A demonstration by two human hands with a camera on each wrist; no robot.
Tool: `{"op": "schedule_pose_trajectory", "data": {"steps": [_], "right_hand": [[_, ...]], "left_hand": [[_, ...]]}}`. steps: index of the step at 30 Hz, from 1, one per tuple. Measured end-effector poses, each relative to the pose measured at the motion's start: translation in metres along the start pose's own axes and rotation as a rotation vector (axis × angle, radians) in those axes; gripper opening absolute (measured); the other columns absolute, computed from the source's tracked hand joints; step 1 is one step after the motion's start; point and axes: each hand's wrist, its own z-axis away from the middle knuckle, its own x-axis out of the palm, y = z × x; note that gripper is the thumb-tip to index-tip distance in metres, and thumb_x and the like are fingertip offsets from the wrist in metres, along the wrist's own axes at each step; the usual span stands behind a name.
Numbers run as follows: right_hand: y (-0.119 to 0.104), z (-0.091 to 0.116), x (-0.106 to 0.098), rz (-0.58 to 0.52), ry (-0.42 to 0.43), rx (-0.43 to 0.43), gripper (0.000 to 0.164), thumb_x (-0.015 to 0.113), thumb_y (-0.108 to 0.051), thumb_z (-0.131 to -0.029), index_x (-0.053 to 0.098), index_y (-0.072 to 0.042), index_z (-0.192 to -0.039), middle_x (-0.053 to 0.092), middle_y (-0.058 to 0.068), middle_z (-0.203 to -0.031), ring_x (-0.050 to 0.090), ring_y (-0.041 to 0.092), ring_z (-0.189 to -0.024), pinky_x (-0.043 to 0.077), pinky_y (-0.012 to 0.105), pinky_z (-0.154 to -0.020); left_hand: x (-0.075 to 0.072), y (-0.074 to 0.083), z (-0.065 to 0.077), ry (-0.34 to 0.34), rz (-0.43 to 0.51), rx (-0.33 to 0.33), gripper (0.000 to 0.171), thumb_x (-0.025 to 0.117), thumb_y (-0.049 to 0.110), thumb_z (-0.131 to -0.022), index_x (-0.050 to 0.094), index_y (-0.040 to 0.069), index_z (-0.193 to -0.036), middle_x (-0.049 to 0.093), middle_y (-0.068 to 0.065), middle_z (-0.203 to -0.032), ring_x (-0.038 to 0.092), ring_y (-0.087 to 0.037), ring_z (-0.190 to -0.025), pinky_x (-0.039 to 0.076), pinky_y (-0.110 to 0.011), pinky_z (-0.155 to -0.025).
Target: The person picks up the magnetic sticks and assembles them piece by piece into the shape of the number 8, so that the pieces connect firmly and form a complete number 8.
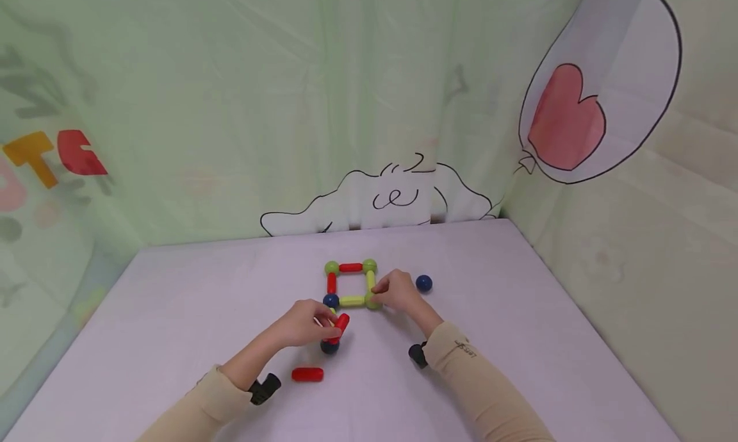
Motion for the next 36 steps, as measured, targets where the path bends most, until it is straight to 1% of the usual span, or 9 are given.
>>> {"op": "schedule_pose_trajectory", "data": {"steps": [8, 12, 16, 20, 22, 27, 33, 36], "right_hand": [[-0.003, 0.002, -0.001, -0.003, 0.018, 0.017, 0.014, 0.074, -0.009, -0.075, 0.073, -0.003, -0.088, 0.068, 0.004, -0.082, 0.056, 0.012, -0.070, 0.048, 0.025, -0.061], [-0.004, 0.002, 0.000, -0.010, 0.018, 0.040, 0.014, 0.073, -0.009, -0.076, 0.073, -0.003, -0.089, 0.068, 0.005, -0.083, 0.055, 0.013, -0.072, 0.049, 0.025, -0.062], [-0.005, 0.001, 0.001, -0.016, 0.021, 0.056, 0.014, 0.073, -0.010, -0.076, 0.072, -0.003, -0.089, 0.067, 0.005, -0.083, 0.056, 0.013, -0.072, 0.049, 0.025, -0.063], [-0.004, 0.001, 0.002, -0.016, 0.031, 0.070, 0.014, 0.073, -0.010, -0.076, 0.073, -0.004, -0.088, 0.068, 0.004, -0.082, 0.056, 0.014, -0.073, 0.049, 0.026, -0.064], [-0.004, 0.000, 0.003, -0.016, 0.035, 0.081, 0.013, 0.073, -0.010, -0.076, 0.073, -0.004, -0.088, 0.067, 0.004, -0.081, 0.056, 0.014, -0.073, 0.049, 0.026, -0.064], [-0.003, -0.001, 0.004, -0.020, 0.046, 0.099, 0.013, 0.073, -0.010, -0.076, 0.073, -0.003, -0.087, 0.067, 0.004, -0.079, 0.056, 0.016, -0.074, 0.049, 0.027, -0.064], [-0.002, -0.002, 0.005, -0.020, 0.051, 0.106, 0.013, 0.074, -0.010, -0.075, 0.073, -0.003, -0.086, 0.066, 0.005, -0.081, 0.056, 0.017, -0.077, 0.050, 0.029, -0.067], [-0.001, -0.003, 0.006, -0.011, 0.057, 0.106, 0.013, 0.074, -0.010, -0.075, 0.073, -0.003, -0.086, 0.066, 0.005, -0.083, 0.056, 0.018, -0.078, 0.049, 0.031, -0.069]], "left_hand": [[0.013, 0.007, -0.024, 0.061, 0.053, -0.086, 0.024, 0.072, 0.024, -0.079, 0.065, 0.003, -0.088, 0.057, -0.001, -0.067, 0.054, -0.014, -0.061, 0.043, -0.025, -0.056], [0.019, 0.009, -0.032, 0.079, 0.061, -0.104, 0.022, 0.072, 0.022, -0.078, 0.062, 0.003, -0.084, 0.057, -0.002, -0.066, 0.053, -0.014, -0.061, 0.042, -0.024, -0.054], [0.024, 0.013, -0.038, 0.091, 0.057, -0.121, 0.021, 0.072, 0.019, -0.077, 0.057, 0.004, -0.075, 0.053, -0.003, -0.062, 0.049, -0.014, -0.058, 0.039, -0.023, -0.051], [0.030, 0.016, -0.045, 0.084, 0.023, -0.142, 0.025, 0.072, 0.019, -0.077, 0.053, 0.005, -0.069, 0.049, -0.002, -0.056, 0.045, -0.013, -0.052, 0.035, -0.021, -0.048], [0.033, 0.018, -0.049, 0.072, 0.018, -0.155, 0.027, 0.072, 0.020, -0.078, 0.051, 0.005, -0.069, 0.047, -0.002, -0.055, 0.044, -0.012, -0.050, 0.033, -0.020, -0.047], [0.036, 0.025, -0.055, 0.036, 0.060, -0.202, 0.027, 0.071, 0.021, -0.079, 0.050, 0.005, -0.072, 0.046, -0.003, -0.057, 0.044, -0.014, -0.051, 0.032, -0.021, -0.048], [0.039, 0.028, -0.060, 0.036, 0.108, -0.264, 0.026, 0.071, 0.020, -0.078, 0.051, 0.004, -0.076, 0.047, -0.004, -0.064, 0.045, -0.014, -0.054, 0.033, -0.021, -0.048], [0.040, 0.029, -0.061, 0.030, 0.184, -0.288, 0.022, 0.071, 0.016, -0.077, 0.053, 0.004, -0.076, 0.053, -0.003, -0.063, 0.052, -0.014, -0.054, 0.040, -0.020, -0.050]]}}
